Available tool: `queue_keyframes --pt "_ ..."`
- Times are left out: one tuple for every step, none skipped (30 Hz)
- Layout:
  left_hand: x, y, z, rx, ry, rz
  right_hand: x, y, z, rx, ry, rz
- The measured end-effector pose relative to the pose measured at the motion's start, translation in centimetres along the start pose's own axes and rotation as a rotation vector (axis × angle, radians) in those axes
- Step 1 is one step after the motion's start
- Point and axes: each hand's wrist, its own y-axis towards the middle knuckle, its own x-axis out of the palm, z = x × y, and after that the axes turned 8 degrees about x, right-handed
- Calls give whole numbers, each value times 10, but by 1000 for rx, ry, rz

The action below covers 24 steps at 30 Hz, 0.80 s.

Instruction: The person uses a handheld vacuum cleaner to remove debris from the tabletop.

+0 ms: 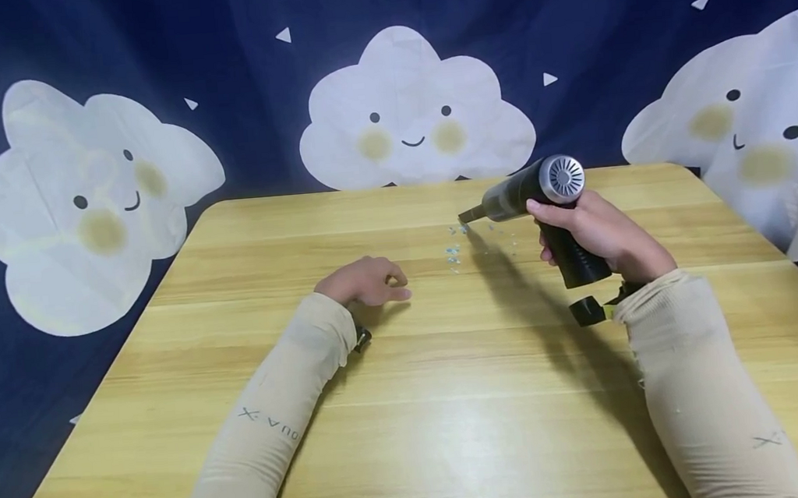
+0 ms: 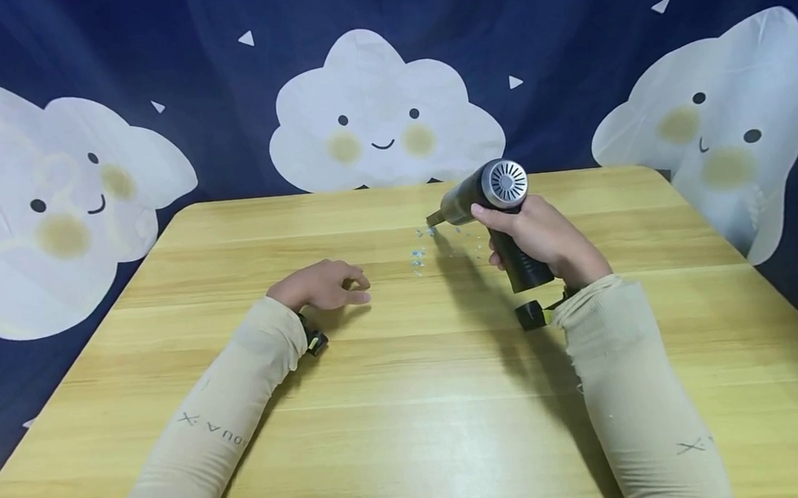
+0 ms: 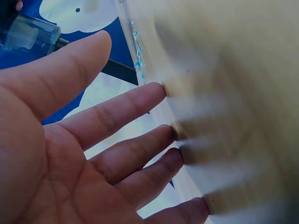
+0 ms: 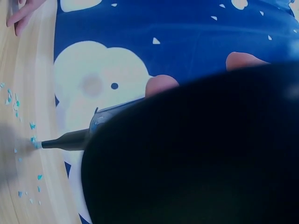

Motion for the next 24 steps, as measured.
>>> queue_keyframes --pt "0 0 0 0 -4 2 0 0 0 -2 -2 -1" --pt "0 0 0 0 -8 3 0 0 -1 -3 -3 -1" --pt "0 0 -1 1 -9 4 1 0 -1 -4 -5 -2" --pt "0 1 -1 0 -10 4 1 0 -1 -3 -7 -2" --pt "0 1 -1 -1 -9 3 1 0 -1 -1 -9 -4" --pt "0 1 -1 -2 -7 3 1 0 -2 -1 -9 -5" --pt "0 1 -1 -2 -6 4 2 0 -2 0 -9 -7" --pt "-1 1 -2 -2 -4 5 2 0 -2 0 -8 -8" --pt "-1 2 -2 -2 -3 6 2 0 -2 -1 -7 -10" --pt "-1 2 -2 -3 -2 8 2 0 -3 -4 -4 -11" --pt "-2 2 -1 -4 0 8 2 0 -3 -7 -3 -12" --pt "-2 2 -1 -6 -1 10 2 0 -3 -11 -2 -13" --pt "-2 2 -1 -9 -2 10 2 0 -3 -14 -1 -15" --pt "-2 2 -1 -12 -3 10 2 0 -3 -16 1 -17" --pt "-3 2 -1 -13 -4 9 2 0 -3 -16 1 -19" --pt "-3 2 -1 -15 -5 10 2 0 -3 -15 0 -21" --pt "-3 2 -1 -16 -6 11 2 -1 -3 -14 -1 -24" --pt "-2 2 -1 -16 -7 13 2 -1 -3 -13 -2 -26" --pt "-2 2 -2 -13 -5 14 2 -1 -3 -11 -2 -27" --pt "-2 2 -2 -12 -5 15 2 -1 -3 -9 -2 -29" --pt "-2 2 -2 -11 -5 16 2 -1 -3 -7 -3 -30" --pt "-2 2 -2 -10 -4 16 2 -1 -3 -4 -2 -30" --pt "-1 2 -2 -9 -5 16 3 -1 -3 -2 -1 -29" --pt "-1 2 -2 -8 -4 16 3 0 -3 0 0 -29"
